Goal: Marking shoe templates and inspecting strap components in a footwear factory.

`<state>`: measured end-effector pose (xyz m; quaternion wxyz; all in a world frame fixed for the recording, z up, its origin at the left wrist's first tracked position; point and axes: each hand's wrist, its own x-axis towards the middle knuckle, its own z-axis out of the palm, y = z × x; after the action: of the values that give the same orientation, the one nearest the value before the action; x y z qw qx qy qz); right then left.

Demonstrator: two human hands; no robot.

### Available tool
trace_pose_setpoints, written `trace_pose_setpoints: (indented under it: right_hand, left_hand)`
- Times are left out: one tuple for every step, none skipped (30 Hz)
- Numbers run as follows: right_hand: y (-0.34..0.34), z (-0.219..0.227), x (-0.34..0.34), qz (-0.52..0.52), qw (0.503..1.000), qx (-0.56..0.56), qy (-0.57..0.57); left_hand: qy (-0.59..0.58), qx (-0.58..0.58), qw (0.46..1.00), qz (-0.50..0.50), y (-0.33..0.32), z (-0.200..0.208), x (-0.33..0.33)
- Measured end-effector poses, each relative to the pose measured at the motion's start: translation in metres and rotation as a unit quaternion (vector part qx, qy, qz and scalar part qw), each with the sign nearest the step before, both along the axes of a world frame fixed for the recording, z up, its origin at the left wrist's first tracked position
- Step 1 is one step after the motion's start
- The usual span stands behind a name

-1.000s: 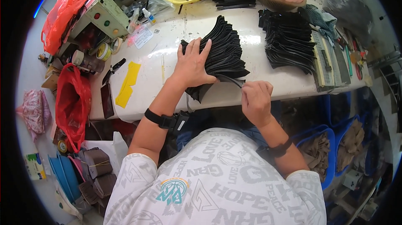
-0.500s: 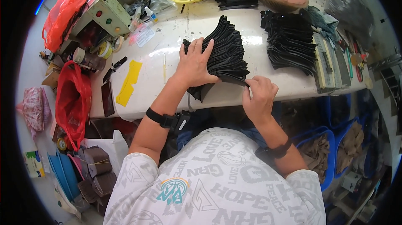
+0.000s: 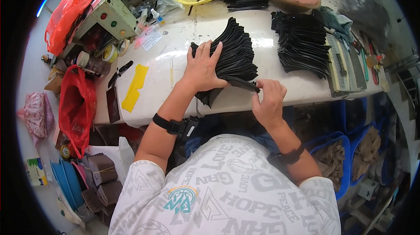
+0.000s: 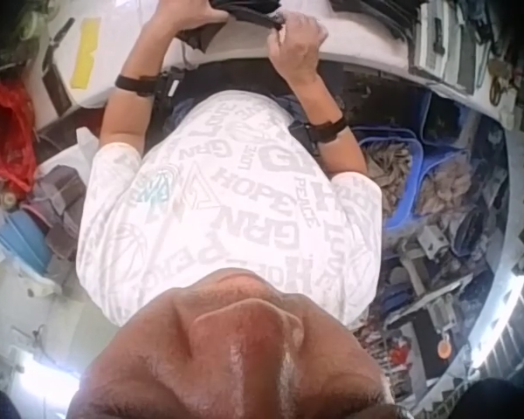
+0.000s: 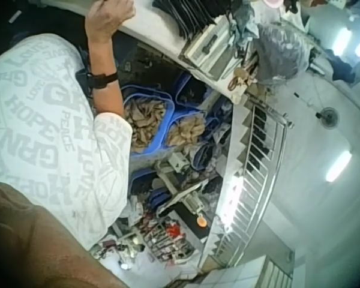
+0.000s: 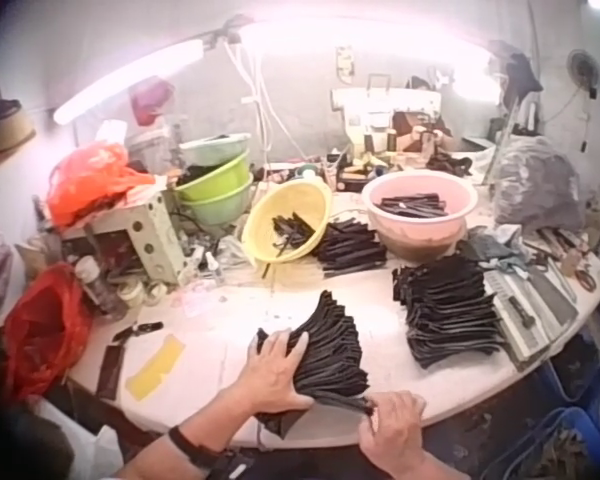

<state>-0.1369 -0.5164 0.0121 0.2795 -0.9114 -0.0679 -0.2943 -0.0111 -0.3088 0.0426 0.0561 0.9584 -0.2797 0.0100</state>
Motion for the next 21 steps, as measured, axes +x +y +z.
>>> trace_pose_setpoints:
  right_hand:
    - [0.0016,0.0012,0.0010,-0.004,0.999,0.026,0.021]
    - [0.0023,0.0025,0.0023,-0.004,0.999,0.026,0.021]
    - [0.0029,0.0037,0.0038,-0.016,0.999,0.019,0.040]
    - [0.0033,0.0044,0.0051,-0.028,0.998,0.012,0.060]
    - [0.0034,0.0032,0.0062,-0.028,0.998,0.012,0.059]
    - [0.0038,0.0015,0.0072,-0.028,0.998,0.001,0.060]
    - [0.0041,0.0009,0.0078,-0.028,0.998,-0.011,0.061]
    - [0.0044,0.0015,0.0073,-0.028,0.998,-0.011,0.060]
    - [0.0047,0.0016,0.0065,-0.030,0.998,-0.007,0.061]
    - [0.0049,0.0018,0.0063,-0.033,0.998,-0.003,0.062]
    - [0.0049,0.0021,0.0065,-0.033,0.998,-0.003,0.062]
    - [0.0044,0.0026,0.0063,-0.032,0.998,0.004,0.059]
    - [0.0040,0.0030,0.0060,-0.031,0.998,0.012,0.057]
    - [0.0036,0.0033,0.0059,-0.030,0.998,0.011,0.057]
    - [0.0032,0.0036,0.0064,-0.024,0.998,0.011,0.058]
    - [0.0029,0.0038,0.0068,-0.018,0.998,0.011,0.058]
    - [0.0030,0.0037,0.0071,-0.019,0.998,0.011,0.058]
    - [0.0030,0.0035,0.0076,-0.012,0.999,0.012,0.048]
    - [0.0030,0.0030,0.0082,-0.005,0.999,0.012,0.038]
    - [0.0023,0.0017,0.0093,-0.005,0.999,0.012,0.038]
    - [0.0010,-0.0001,0.0106,0.005,0.999,0.016,0.030]
  left_hand:
    - [-0.001,0.002,1.000,0.000,0.0000,0.0002,0.0001]
    - [-0.001,0.002,1.000,0.000,-0.0003,0.0004,0.0001]
    - [0.000,0.004,1.000,0.000,-0.0004,0.0006,-0.0001]
    - [0.001,0.005,1.000,0.001,-0.0006,0.0007,-0.0002]
    - [0.001,0.006,1.000,0.001,-0.0004,-0.0001,0.0000]
    - [-0.002,0.005,1.000,0.000,0.0001,-0.0006,0.0001]
    - [-0.004,0.005,1.000,-0.001,0.0006,-0.0006,0.0002]
    - [-0.005,0.004,1.000,-0.001,0.0006,-0.0003,-0.0002]
    - [-0.004,0.002,1.000,-0.003,0.0002,-0.0002,-0.0008]
    - [-0.003,0.000,1.000,-0.004,0.0001,-0.0001,-0.0010]
    - [-0.003,0.000,1.000,-0.004,0.0003,-0.0002,-0.0006]
    - [-0.006,-0.003,1.000,-0.005,0.0004,-0.0004,-0.0007]
    - [-0.010,-0.007,1.000,-0.007,0.0005,-0.0005,-0.0008]
    - [-0.009,-0.007,1.000,-0.007,0.0005,-0.0004,-0.0011]
    - [-0.008,-0.003,1.000,-0.005,0.0003,0.0001,-0.0008]
    - [-0.006,0.001,1.000,-0.003,0.0001,0.0004,-0.0006]
    - [-0.006,0.001,1.000,-0.003,0.0003,0.0001,-0.0005]
    - [-0.007,0.002,1.000,-0.003,0.0005,-0.0005,-0.0001]
    - [-0.007,0.003,1.000,-0.003,0.0005,-0.0008,0.0001]
    - [-0.007,0.003,1.000,-0.003,0.0002,-0.0004,0.0002]
    - [-0.006,0.005,1.000,-0.004,0.0000,0.0003,0.0001]
